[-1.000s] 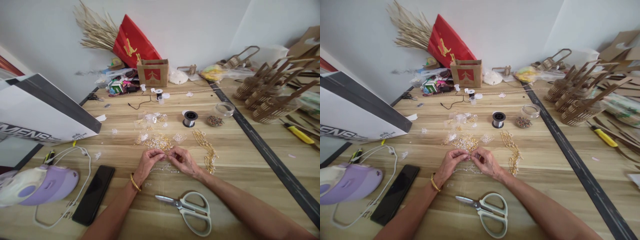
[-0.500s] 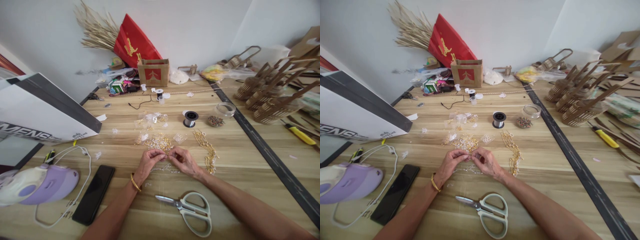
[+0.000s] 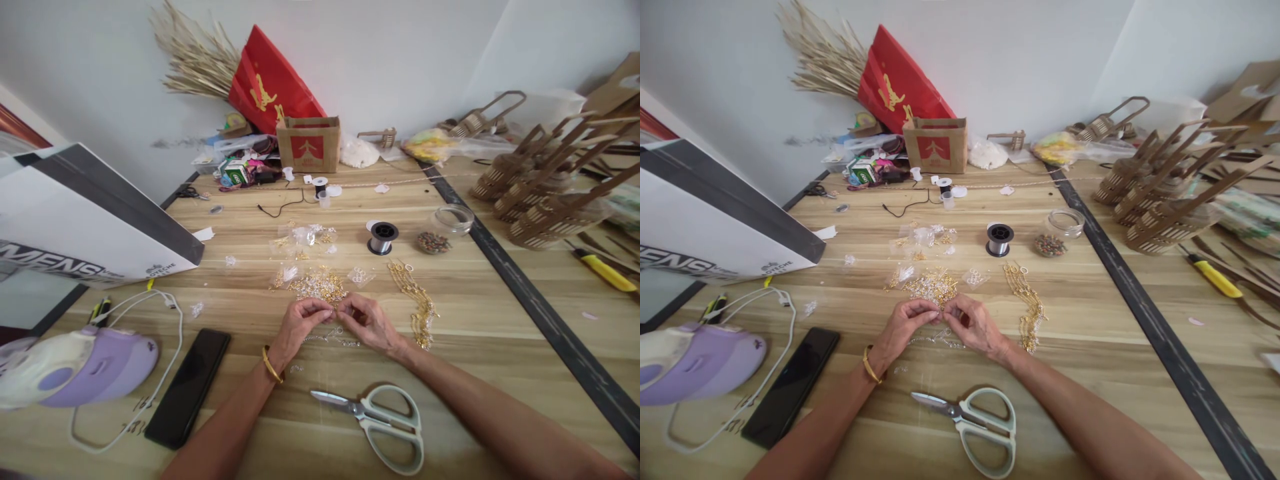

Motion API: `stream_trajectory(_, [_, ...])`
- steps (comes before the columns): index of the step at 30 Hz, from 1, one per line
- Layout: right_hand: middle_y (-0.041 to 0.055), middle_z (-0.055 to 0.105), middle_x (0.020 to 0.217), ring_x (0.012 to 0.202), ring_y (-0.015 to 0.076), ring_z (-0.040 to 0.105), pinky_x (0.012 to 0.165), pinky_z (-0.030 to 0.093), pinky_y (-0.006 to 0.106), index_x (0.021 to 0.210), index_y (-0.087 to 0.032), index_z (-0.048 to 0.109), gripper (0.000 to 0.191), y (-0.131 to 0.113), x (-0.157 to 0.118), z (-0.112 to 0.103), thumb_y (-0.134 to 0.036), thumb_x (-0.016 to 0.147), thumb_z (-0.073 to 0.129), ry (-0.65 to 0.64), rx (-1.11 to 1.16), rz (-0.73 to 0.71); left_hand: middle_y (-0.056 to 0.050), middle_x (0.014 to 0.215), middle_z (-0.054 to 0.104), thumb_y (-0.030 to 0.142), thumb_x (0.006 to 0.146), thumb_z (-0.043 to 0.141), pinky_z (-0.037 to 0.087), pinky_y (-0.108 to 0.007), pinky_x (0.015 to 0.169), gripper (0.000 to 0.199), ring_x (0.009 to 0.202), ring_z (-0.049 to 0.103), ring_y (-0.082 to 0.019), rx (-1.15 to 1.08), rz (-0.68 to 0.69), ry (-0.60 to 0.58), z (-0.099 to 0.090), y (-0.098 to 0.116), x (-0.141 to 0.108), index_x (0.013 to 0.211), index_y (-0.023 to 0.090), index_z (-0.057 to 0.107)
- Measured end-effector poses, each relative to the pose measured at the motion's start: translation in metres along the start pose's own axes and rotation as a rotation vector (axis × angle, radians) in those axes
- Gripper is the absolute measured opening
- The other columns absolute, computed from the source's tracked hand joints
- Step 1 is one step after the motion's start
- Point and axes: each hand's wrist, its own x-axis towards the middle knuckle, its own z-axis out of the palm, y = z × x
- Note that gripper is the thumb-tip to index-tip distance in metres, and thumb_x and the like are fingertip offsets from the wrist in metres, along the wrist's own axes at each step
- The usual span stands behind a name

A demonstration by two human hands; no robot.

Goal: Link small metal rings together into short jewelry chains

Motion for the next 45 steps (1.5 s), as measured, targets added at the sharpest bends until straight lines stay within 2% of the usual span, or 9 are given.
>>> stream_trajectory(7, [-0.0004,0.052,0.063,0.054,0.0096,0.046,0.047,0.035,0.020,0.078,-0.015,0.058,0.019,0.0004,0.0002,-0.0007,-0.031,0.087,0.053,-0.002,0.001,0.006,-0.003,0.070,0.071,0.027,0.063,0.076,0.052,-0.027,0.072,0.020,0.067,0.065,-0.015,0.022,0.002,-0.020,-0.0006,-0.0010,-0.0002,0.076,0.013,0.071])
stream_trajectory(20, [-0.0001,0.053,0.063,0.053,0.0096,0.045,0.045,0.035,0.020,0.079,-0.016,0.057,0.019,-0.0001,0.0001,-0.0011,-0.031,0.087,0.051,0.003,-0.009,-0.002,-0.004,0.074,0.073,0.027,0.064,0.076,0.052,-0.030,0.076,0.019,0.071,0.066,-0.017,0.009,0.018,0.031,-0.0041,-0.0002,0.0008,0.076,0.013,0.069])
stream_trajectory(29, [0.0001,0.054,0.064,0.053,0.0095,0.046,0.045,0.035,0.020,0.079,-0.016,0.058,0.017,0.0008,-0.0001,-0.0013,-0.030,0.087,0.052,0.002,-0.014,0.002,-0.004,0.075,0.072,0.027,0.067,0.074,0.050,-0.027,0.075,0.017,0.072,0.065,-0.015,0.031,0.028,0.026,-0.0048,0.0004,0.0000,0.077,0.013,0.069])
stream_trajectory(45, [-0.0012,0.051,0.060,0.050,0.0091,0.044,0.044,0.034,0.020,0.078,-0.016,0.057,0.021,0.0010,0.0000,-0.0006,-0.034,0.088,0.051,-0.004,0.010,0.016,-0.003,0.072,0.072,0.026,0.065,0.075,0.051,-0.026,0.074,0.016,0.070,0.065,-0.015,0.028,0.027,0.011,-0.0023,0.0008,0.0000,0.074,0.014,0.070])
